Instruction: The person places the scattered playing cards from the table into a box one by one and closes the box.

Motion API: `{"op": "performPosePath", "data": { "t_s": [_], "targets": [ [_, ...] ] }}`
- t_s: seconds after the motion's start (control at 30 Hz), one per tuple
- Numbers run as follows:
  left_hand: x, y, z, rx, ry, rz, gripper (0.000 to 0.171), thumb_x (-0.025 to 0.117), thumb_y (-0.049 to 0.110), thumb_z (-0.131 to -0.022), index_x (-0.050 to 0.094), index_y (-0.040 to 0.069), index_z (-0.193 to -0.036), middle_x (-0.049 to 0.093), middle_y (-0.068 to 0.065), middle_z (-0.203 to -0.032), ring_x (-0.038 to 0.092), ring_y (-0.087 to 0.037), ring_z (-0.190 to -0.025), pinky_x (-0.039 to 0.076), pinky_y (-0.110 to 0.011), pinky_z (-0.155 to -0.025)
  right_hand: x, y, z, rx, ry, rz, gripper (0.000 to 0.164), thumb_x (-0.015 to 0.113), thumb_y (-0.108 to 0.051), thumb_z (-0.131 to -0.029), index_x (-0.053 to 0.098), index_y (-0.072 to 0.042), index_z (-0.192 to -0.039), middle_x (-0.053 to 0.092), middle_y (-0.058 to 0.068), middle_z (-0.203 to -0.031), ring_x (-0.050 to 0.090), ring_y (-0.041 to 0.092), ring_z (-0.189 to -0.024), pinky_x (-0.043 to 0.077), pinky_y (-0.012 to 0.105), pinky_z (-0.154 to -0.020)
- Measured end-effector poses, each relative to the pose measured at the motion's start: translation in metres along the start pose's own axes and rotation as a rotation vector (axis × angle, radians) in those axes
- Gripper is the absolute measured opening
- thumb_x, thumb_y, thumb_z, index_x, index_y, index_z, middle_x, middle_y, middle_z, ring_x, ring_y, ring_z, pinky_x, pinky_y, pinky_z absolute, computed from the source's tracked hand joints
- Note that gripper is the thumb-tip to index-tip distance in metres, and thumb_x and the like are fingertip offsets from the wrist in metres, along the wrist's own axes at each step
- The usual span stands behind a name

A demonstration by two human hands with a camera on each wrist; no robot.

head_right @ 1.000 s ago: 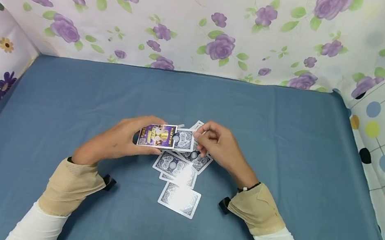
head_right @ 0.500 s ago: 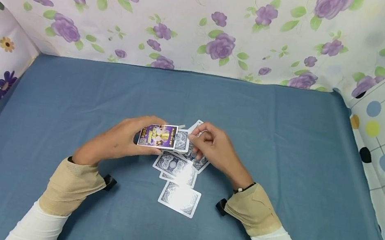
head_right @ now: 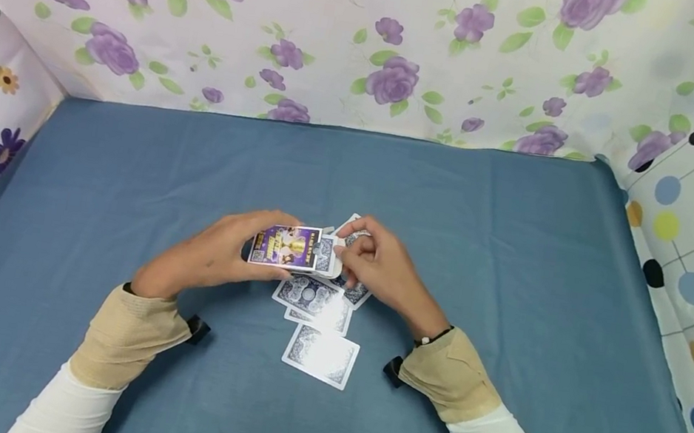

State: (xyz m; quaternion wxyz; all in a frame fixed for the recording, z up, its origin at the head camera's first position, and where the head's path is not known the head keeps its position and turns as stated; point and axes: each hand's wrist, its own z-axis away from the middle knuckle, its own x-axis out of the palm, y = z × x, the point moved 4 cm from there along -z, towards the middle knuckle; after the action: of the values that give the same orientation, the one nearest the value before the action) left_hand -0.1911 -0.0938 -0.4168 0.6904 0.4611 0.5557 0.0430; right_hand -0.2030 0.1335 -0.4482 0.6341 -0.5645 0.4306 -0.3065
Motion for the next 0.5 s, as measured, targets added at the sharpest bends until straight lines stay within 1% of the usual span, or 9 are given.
{"op": "performPosePath", "data": {
  "t_s": [0.1, 0.2, 0.27, 0.4, 0.5],
  "targets": [
    [0.0005, 0.0022, 0.0001, 0.000, -0.002, 0.005, 0.064, 0.074, 0.047, -0.083, 0.053, 0.022, -0.138, 0.059, 0.005, -0.120, 0.055, -0.011, -0.092, 0.047, -0.033, -0.080, 0.0021, -0.0007, 0.0003, -0.005, -0.003, 0.003, 0.024, 0.062, -0.007, -0.095, 0.054, 0.000, -0.116, 0.060, 0.023, -0.068, 0.056, 0.040, -0.053, 0.050, 0.043, -0.052],
    [0.0012, 0.0039, 0.0002, 0.000, 0.003, 0.003, 0.064, 0.076, 0.045, -0.082, 0.054, 0.022, -0.137, 0.059, 0.006, -0.121, 0.055, -0.010, -0.092, 0.047, -0.033, -0.080, 0.0037, 0.0003, 0.0003, -0.001, -0.002, 0.009, 0.026, 0.064, -0.011, -0.095, 0.054, 0.000, -0.116, 0.059, 0.020, -0.066, 0.056, 0.040, -0.053, 0.050, 0.041, -0.052],
    [0.0017, 0.0048, 0.0002, 0.002, 0.007, 0.006, 0.063, 0.077, 0.044, -0.082, 0.055, 0.022, -0.137, 0.059, 0.007, -0.120, 0.055, -0.010, -0.093, 0.047, -0.032, -0.081, 0.0049, 0.0012, 0.0006, 0.010, 0.001, 0.007, 0.028, 0.065, -0.014, -0.094, 0.054, 0.000, -0.116, 0.057, 0.020, -0.065, 0.057, 0.040, -0.053, 0.051, 0.042, -0.052],
    [0.0027, 0.0060, -0.0001, 0.012, 0.010, 0.006, 0.063, 0.076, 0.046, -0.082, 0.055, 0.022, -0.136, 0.059, 0.007, -0.119, 0.055, -0.009, -0.092, 0.047, -0.031, -0.080, 0.0079, 0.0018, 0.0016, 0.046, 0.009, 0.025, 0.029, 0.066, -0.019, -0.094, 0.055, -0.005, -0.117, 0.058, 0.017, -0.065, 0.059, 0.040, -0.053, 0.052, 0.043, -0.052],
    [0.0035, 0.0060, -0.0002, 0.014, 0.006, 0.003, 0.063, 0.075, 0.047, -0.083, 0.055, 0.022, -0.137, 0.059, 0.007, -0.119, 0.055, -0.009, -0.092, 0.047, -0.031, -0.080, 0.0096, 0.0025, 0.0016, 0.058, 0.011, 0.052, 0.027, 0.066, -0.019, -0.094, 0.055, -0.007, -0.116, 0.061, 0.013, -0.066, 0.059, 0.040, -0.054, 0.052, 0.043, -0.053]
  ]
}}
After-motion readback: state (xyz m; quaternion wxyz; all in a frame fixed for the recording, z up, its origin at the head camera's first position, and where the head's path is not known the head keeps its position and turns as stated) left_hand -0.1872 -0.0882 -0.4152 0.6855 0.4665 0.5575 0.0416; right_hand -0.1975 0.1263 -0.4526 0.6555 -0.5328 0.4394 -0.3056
